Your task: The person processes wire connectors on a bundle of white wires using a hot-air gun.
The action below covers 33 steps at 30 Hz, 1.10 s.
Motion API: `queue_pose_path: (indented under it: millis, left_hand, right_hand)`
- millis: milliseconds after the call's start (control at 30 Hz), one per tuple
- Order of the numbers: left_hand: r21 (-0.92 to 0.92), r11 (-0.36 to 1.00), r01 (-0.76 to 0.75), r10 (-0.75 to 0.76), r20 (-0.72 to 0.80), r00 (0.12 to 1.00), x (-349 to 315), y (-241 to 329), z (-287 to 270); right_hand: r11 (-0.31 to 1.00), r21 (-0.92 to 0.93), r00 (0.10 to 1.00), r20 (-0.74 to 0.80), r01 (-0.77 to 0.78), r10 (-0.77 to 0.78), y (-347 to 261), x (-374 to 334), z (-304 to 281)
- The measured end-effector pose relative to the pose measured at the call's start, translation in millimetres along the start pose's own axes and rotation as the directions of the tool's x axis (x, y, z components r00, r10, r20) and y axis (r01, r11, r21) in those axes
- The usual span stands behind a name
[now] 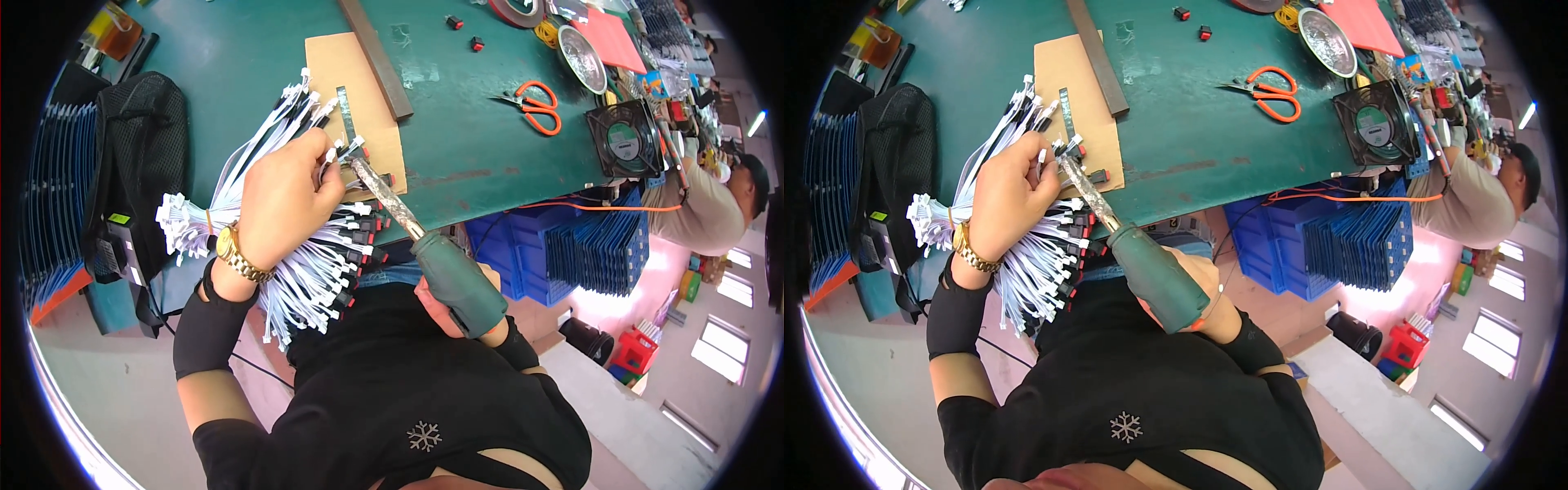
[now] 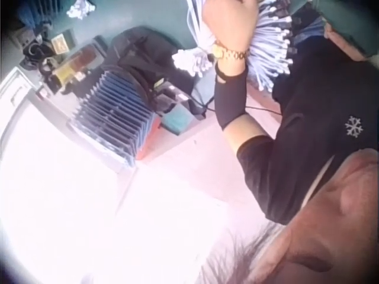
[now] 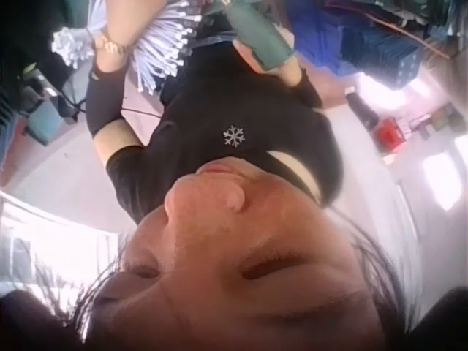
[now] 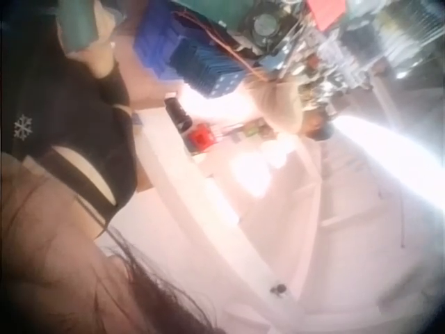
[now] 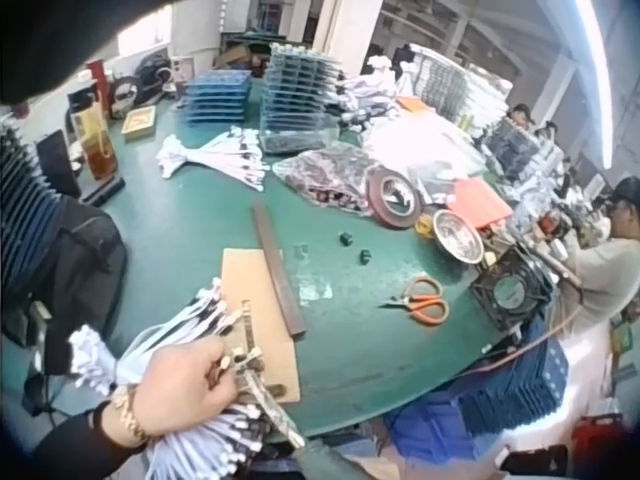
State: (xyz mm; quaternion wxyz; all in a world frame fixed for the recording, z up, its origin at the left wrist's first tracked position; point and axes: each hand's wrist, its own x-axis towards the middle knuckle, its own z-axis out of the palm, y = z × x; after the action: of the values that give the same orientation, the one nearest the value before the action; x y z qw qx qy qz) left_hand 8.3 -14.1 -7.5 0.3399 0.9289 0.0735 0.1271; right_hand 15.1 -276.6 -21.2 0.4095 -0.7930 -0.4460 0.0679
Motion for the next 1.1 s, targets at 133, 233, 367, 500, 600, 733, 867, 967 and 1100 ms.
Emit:
queue_pose_path:
  millis: [133,233,367,500,600,733,867,967,1100]
  left_hand:
    - [-0.006,1.0,0.008,-0.008,0.004,1.0,-1,0,1]
    - [-0.017,1.0,-0.01,0.01,-0.011,1.0,-1,0,0]
    - [-0.027,1.0,-0.001,0.0,-0.019,1.0,-1,-1,1]
    - [-0.033,0.999,-0.023,0.022,-0.034,0.999,-1,-2,1]
    - [-0.035,0.999,-0.02,0.019,-0.032,0.999,-3,-4,1]
    - [-0.048,0.999,-0.02,0.019,-0.024,1.0,-1,-2,1]
    - [-0.04,0.998,-0.039,0.037,-0.037,0.999,-1,-2,0]
    - [-0.044,0.998,-0.043,0.042,-0.038,0.998,-2,-2,1]
    - [-0.062,0.998,-0.029,0.026,-0.039,0.999,-2,-4,2]
  right_hand:
    - [0.998,-0.058,0.999,-0.047,-0.012,0.009,-4,5,-1]
    - [0.999,-0.053,1.0,-0.026,-0.006,0.005,-3,3,-1]
    - [0.999,-0.019,0.999,-0.018,-0.033,0.033,-7,6,-2]
    - [0.996,0.022,0.996,-0.021,-0.082,0.083,-9,3,1]
    - [0.994,0.03,0.994,0.025,-0.108,0.107,-9,-2,0]
    - [0.96,0.24,0.988,-0.019,-0.145,0.154,0,-19,7]
    - [0.92,0.333,0.978,0.071,-0.209,0.196,19,-41,11]
    - [0.953,0.248,0.984,0.063,-0.176,0.166,9,-34,6]
    - [0.963,0.21,0.985,0.069,-0.171,0.16,-1,-20,1]
